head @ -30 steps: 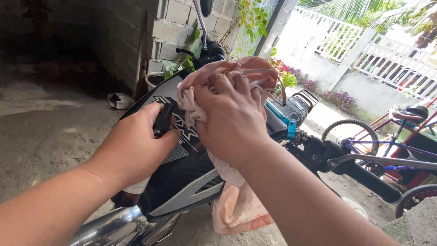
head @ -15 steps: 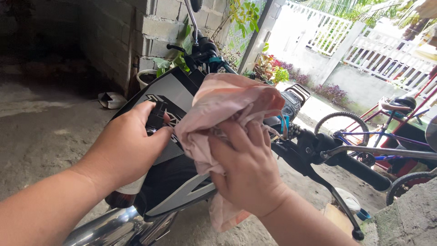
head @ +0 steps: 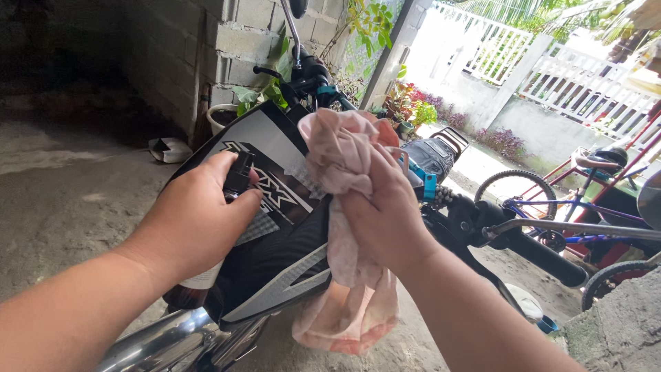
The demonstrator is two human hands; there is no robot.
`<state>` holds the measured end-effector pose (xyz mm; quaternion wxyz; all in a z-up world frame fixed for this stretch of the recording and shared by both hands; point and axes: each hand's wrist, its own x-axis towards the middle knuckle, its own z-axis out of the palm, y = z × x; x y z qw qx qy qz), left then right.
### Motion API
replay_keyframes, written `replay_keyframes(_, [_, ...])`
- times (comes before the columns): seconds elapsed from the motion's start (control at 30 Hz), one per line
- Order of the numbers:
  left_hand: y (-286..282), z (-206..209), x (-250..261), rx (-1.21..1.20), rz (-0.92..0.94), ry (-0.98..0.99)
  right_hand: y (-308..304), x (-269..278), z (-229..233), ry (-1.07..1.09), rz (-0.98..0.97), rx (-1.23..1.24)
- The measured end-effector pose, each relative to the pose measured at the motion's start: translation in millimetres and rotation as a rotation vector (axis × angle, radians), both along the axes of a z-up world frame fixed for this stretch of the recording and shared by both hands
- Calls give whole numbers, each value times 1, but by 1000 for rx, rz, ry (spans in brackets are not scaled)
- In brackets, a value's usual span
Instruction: The person sprays a cleaning solution onto the front fairing of a motorcycle and wipes it with a cloth. They repeatedly spray and wipe the same area, focusing on the headlight and side panels.
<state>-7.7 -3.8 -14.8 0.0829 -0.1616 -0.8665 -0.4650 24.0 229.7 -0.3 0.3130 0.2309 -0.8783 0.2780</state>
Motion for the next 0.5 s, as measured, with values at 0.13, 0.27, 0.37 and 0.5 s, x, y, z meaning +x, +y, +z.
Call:
replay_keyframes(0.13, [1, -3, -2, -13, 21, -3, 13, 23, -17, 89, -50, 32])
replay_keyframes(0.27, [1, -1, -2, -22, 17, 65, 19, 39, -23, -61, -129, -219])
replay_keyframes(0.37, [1, 2, 0, -46, 26, -20, 26, 35, -10, -272, -121, -609])
replay_keyframes(0.5, [2, 4, 1, -58, 47, -42, 41, 14, 18, 55, -211, -389])
